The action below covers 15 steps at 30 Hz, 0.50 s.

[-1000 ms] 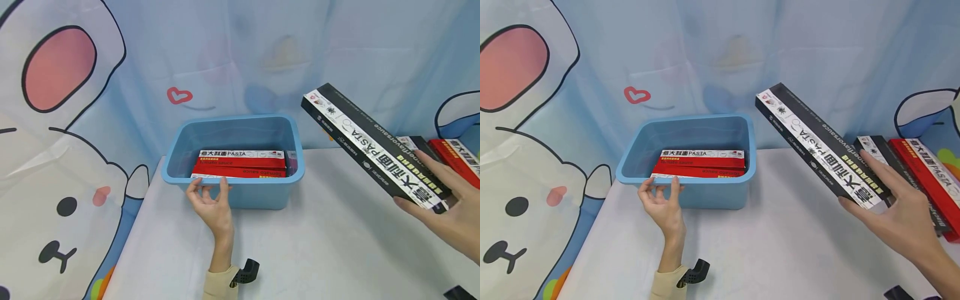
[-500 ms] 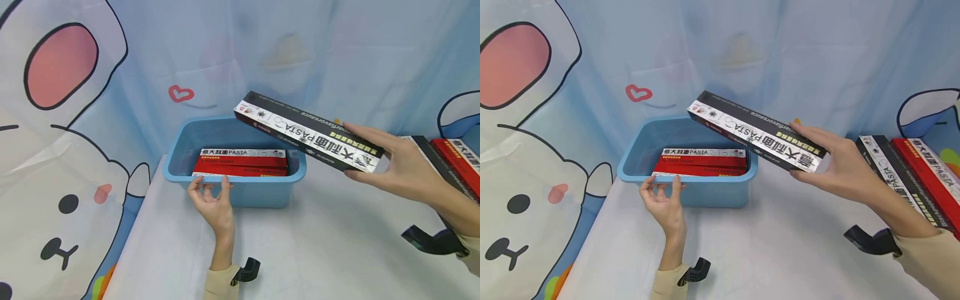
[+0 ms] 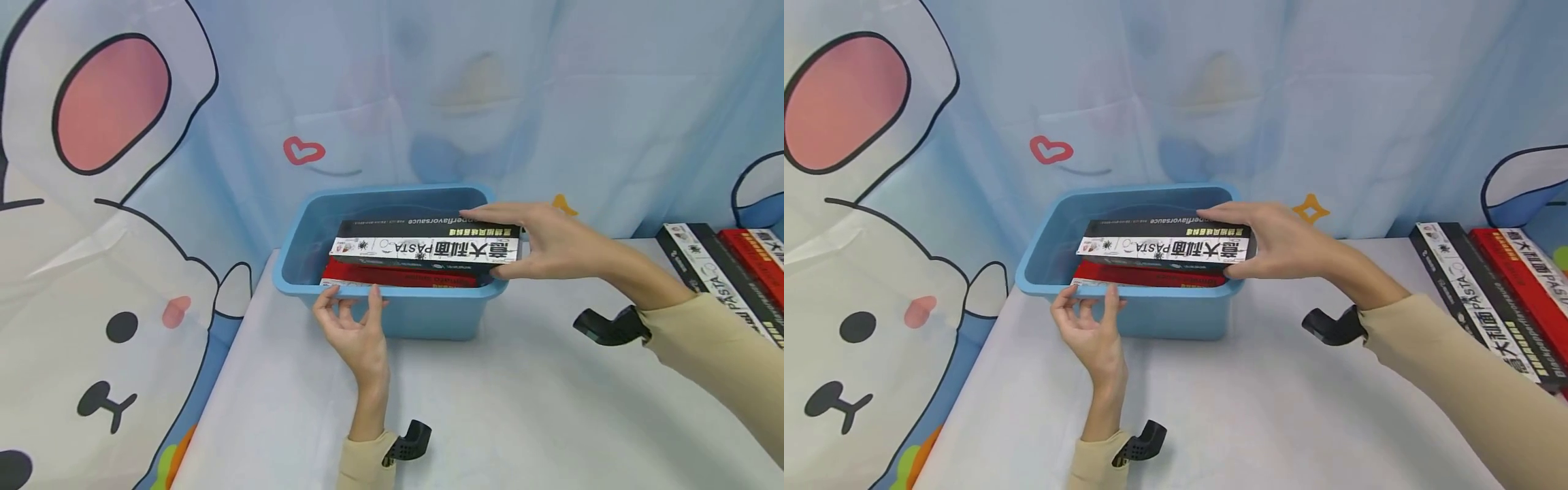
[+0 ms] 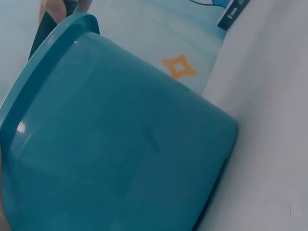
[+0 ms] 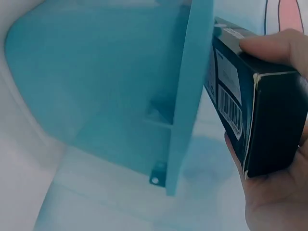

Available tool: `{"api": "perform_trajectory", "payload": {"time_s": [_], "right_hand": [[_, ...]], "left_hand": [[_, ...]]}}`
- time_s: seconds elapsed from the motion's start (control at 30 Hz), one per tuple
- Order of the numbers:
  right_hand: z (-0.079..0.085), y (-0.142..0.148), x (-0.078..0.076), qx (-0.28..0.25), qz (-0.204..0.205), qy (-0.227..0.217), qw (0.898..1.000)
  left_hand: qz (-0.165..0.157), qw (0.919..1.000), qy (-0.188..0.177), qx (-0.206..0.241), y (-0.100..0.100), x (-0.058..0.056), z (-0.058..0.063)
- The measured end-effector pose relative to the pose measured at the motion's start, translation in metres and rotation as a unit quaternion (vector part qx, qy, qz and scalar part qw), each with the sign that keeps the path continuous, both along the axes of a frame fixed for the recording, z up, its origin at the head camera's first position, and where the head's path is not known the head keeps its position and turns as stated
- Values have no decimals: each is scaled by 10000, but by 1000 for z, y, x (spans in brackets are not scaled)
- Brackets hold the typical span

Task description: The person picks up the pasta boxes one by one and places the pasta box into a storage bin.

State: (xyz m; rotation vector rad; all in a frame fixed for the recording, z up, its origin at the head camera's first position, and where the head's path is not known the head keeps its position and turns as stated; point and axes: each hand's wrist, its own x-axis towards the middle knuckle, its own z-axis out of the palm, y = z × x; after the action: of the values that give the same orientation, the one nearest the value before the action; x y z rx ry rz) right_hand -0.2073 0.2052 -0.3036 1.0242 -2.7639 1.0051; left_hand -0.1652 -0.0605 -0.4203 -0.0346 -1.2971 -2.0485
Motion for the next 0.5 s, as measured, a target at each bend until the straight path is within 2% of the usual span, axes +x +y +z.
{"api": "perform_trajectory", "payload": {"time_s": [0.23, 0.33, 0.5], "right_hand": [[-9, -17, -17, 371, 401, -147, 9984], [-11, -23, -21, 399, 379, -412, 9976], [-15, -31, -29, 377, 456, -538, 9968]], "left_hand": [[38, 10000, -7, 12, 2, -1, 1], [47, 10000, -6, 13, 2, 0, 1], [56, 10000, -29, 5, 3, 0, 1]]}}
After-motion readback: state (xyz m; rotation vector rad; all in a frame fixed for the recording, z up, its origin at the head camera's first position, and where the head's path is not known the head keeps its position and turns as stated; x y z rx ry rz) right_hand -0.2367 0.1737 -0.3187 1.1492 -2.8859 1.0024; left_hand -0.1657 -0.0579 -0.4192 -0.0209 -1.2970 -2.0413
